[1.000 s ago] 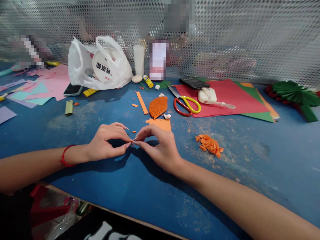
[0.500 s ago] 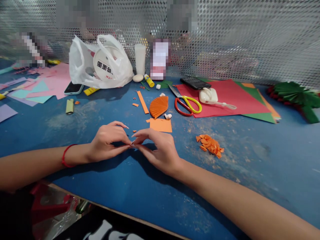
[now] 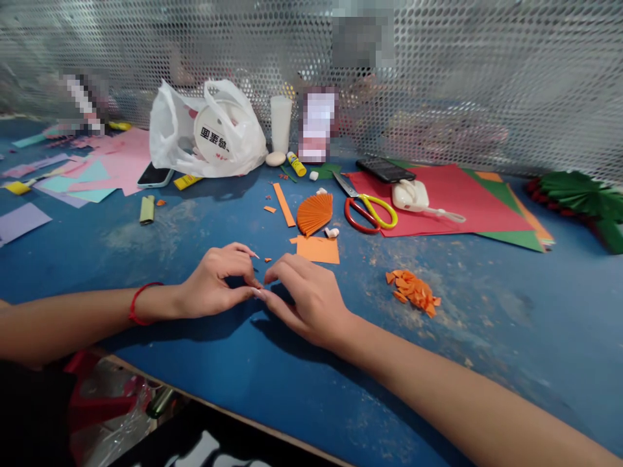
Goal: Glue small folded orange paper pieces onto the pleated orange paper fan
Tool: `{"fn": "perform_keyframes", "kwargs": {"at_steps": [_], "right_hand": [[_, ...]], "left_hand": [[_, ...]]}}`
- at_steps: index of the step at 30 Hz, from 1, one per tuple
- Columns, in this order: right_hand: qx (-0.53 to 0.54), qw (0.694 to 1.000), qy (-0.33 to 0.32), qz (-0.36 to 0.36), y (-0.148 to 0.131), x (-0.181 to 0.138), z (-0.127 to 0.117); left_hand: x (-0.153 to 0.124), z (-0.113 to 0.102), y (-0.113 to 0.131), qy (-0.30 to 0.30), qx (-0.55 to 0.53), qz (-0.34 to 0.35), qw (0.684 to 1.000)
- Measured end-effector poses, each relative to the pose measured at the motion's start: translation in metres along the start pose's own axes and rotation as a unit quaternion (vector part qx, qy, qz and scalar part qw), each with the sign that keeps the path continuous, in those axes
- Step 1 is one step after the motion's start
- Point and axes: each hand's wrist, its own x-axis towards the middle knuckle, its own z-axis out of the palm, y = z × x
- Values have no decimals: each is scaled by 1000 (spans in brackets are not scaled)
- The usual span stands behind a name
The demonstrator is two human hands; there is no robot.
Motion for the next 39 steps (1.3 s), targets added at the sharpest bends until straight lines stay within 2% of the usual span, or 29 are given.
{"fn": "perform_keyframes", "kwargs": {"at_steps": [5, 13, 22, 30, 36, 39], "right_hand": [[-72, 994, -67, -37, -1, 1, 3], [-105, 989, -63, -81, -2, 3, 2], [-46, 992, -88, -76, 1, 4, 3], [-20, 993, -81, -81, 4, 4, 5], [42, 990, -95, -97, 6, 2, 4], [65, 989, -92, -93, 6, 0, 3]], "left_hand": [[-1, 1, 1, -47, -25, 7, 999], [0, 0, -6, -77, -32, -1, 997], [2, 0, -12, -76, 4, 46, 996], [2, -1, -10, -75, -20, 34, 996], [5, -4, -7, -110, -89, 63, 988], [6, -4, -6, -112, -89, 83, 986]]}}
